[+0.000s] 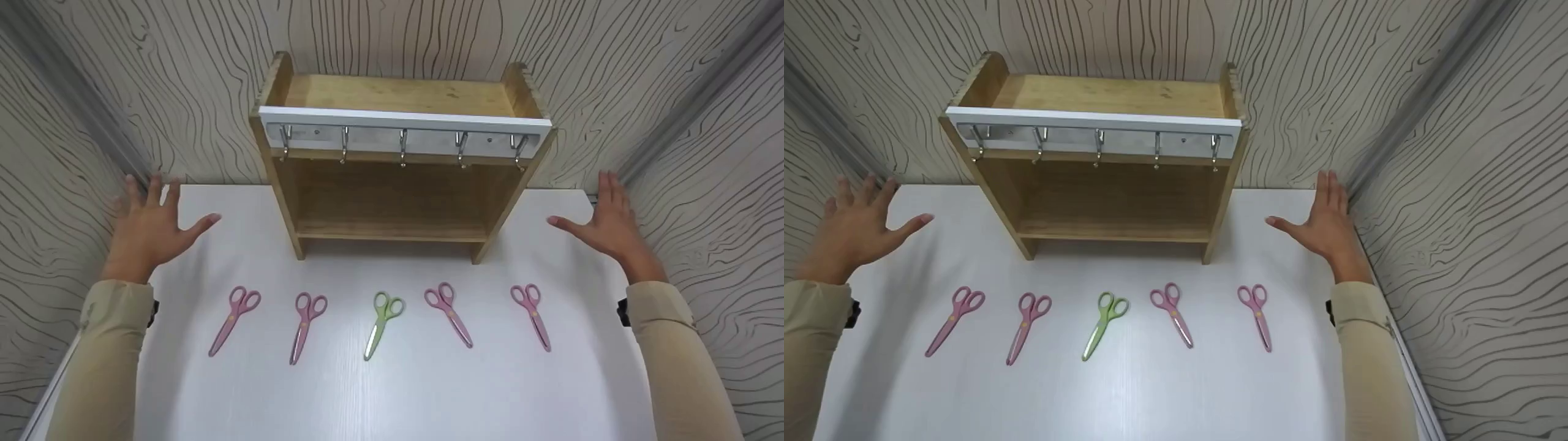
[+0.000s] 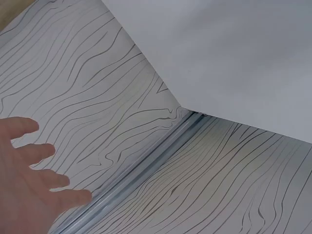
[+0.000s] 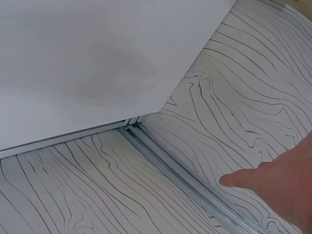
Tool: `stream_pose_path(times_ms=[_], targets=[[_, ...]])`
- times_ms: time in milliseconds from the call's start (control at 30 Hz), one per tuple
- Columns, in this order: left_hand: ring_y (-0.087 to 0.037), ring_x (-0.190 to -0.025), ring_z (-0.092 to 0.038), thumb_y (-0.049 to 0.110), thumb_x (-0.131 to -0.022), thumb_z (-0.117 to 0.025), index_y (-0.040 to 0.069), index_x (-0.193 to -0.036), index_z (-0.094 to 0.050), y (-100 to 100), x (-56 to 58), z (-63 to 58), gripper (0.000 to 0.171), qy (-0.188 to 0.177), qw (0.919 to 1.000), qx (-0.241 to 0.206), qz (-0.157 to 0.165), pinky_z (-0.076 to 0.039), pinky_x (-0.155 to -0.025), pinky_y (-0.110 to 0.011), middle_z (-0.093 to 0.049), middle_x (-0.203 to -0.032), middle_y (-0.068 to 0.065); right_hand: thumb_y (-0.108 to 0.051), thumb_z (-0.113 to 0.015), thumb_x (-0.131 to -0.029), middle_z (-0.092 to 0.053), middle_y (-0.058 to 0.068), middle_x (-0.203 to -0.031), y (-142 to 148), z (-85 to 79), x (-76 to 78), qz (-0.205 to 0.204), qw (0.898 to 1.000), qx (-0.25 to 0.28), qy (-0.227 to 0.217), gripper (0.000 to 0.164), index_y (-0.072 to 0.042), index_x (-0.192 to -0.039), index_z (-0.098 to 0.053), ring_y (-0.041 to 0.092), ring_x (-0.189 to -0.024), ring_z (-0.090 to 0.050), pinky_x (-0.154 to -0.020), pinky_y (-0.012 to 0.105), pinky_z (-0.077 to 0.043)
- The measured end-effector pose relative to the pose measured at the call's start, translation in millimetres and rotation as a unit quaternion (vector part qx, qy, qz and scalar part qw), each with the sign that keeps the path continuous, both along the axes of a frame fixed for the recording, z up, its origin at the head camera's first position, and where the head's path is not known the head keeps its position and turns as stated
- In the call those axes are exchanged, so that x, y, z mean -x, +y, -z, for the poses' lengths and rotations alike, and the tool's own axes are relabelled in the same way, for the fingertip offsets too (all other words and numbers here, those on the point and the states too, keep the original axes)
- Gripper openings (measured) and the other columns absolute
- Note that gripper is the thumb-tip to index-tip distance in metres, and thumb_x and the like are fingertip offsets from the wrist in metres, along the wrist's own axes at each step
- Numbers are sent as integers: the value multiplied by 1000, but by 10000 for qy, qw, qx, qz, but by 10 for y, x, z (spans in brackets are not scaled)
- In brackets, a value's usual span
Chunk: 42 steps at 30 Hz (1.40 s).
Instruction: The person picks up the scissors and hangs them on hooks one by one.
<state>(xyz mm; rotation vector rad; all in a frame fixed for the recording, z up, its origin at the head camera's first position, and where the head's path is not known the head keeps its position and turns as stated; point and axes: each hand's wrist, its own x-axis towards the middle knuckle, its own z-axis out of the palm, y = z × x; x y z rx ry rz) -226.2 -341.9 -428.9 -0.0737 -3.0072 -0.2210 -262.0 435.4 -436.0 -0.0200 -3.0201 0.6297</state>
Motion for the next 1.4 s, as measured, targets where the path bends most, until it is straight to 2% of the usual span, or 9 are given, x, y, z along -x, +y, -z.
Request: stream_pose_path(times_ms=[200, 333, 400, 500, 633, 800, 1100, 1267, 1400], targets=[[-67, -145, -33, 78, -94, -54, -9, -155, -39, 70, -54, 13, 108, 270, 9996, -57, 39, -39, -106, -84, -40, -155, -41, -69, -76, -85, 12, 22, -177, -87, -45, -75, -35, 9995, 320, -45, 136, -16, -167, 19, 54, -162, 0, -121, 83, -15], [-58, -108, -63, 75, -92, -61, -11, -140, -52, 114, -107, 31, 99, 648, 9977, -99, 146, -57, -68, -70, -59, -133, -39, -70, -75, -85, 5, 26, -176, -132, -46, -145, -26, 9991, 418, -101, 134, -14, -168, 13, 56, -160, -8, -120, 83, -20], [-49, -77, -66, 74, -90, -65, -10, -130, -58, 142, -132, 35, 93, 873, 9960, -67, 195, -50, -45, -55, -67, -116, -35, -70, -75, -85, 0, 28, -176, -153, -33, -193, -43, 9989, 440, -154, 133, -11, -169, 10, 56, -159, -12, -120, 82, -21], [-37, -51, -55, 72, -88, -69, -8, -116, -63, 200, -137, 28, 85, 1170, 9927, -27, 282, -32, -35, -37, -71, -95, -31, -69, -75, -86, -10, 31, -174, -178, -7, -256, -84, 9986, 477, -196, 130, -6, -169, 4, 57, -157, -21, -119, 81, -26], [-43, -66, -65, 72, -91, -65, -5, -114, -69, 312, -143, -39, 80, 1143, 9928, -150, 338, -42, -39, -47, -74, -105, -29, -67, -76, -86, -22, 34, -170, -211, 25, -351, -145, 9984, 509, -215, 127, 0, -168, -5, 58, -153, -28, -118, 80, -30], [-52, -98, -70, 71, -95, -60, -4, -128, -67, 503, -157, -154, 83, 993, 9939, -209, 429, -56, -61, -68, -70, -126, -31, -65, -80, -84, -31, 37, -165, -228, 57, -437, -291, 9986, 417, -109, 123, 5, -164, -19, 58, -152, -31, -119, 78, -31], [-51, -100, -69, 61, -97, -66, -6, -137, -57, 745, -138, -218, 79, 1292, 9882, -551, 614, -59, -68, -67, -68, -122, -32, -64, -81, -84, -32, 37, -164, -287, 206, -559, -312, 9986, 400, -138, 118, 5, -163, -25, 59, -151, -32, -119, 77, -32], [-48, -108, -67, 55, -99, -67, -4, -139, -57, 856, -150, -241, 72, 1295, 9798, -1385, 631, -59, -78, -65, -63, -132, -28, -63, -80, -86, -33, 36, -164, -324, 285, -656, -301, 9974, 622, -226, 116, 4, -163, -25, 59, -146, -40, -114, 75, -41], [-44, -123, -65, 52, -100, -67, -1, -145, -55, 939, -153, -265, 71, 1120, 9626, -2384, 640, -59, -97, -63, -63, -140, -25, -61, -80, -86, -33, 36, -164, -357, 341, -738, -355, 9953, 842, -336, 115, 4, -163, -25, 60, -144, -42, -112, 72, -45]])
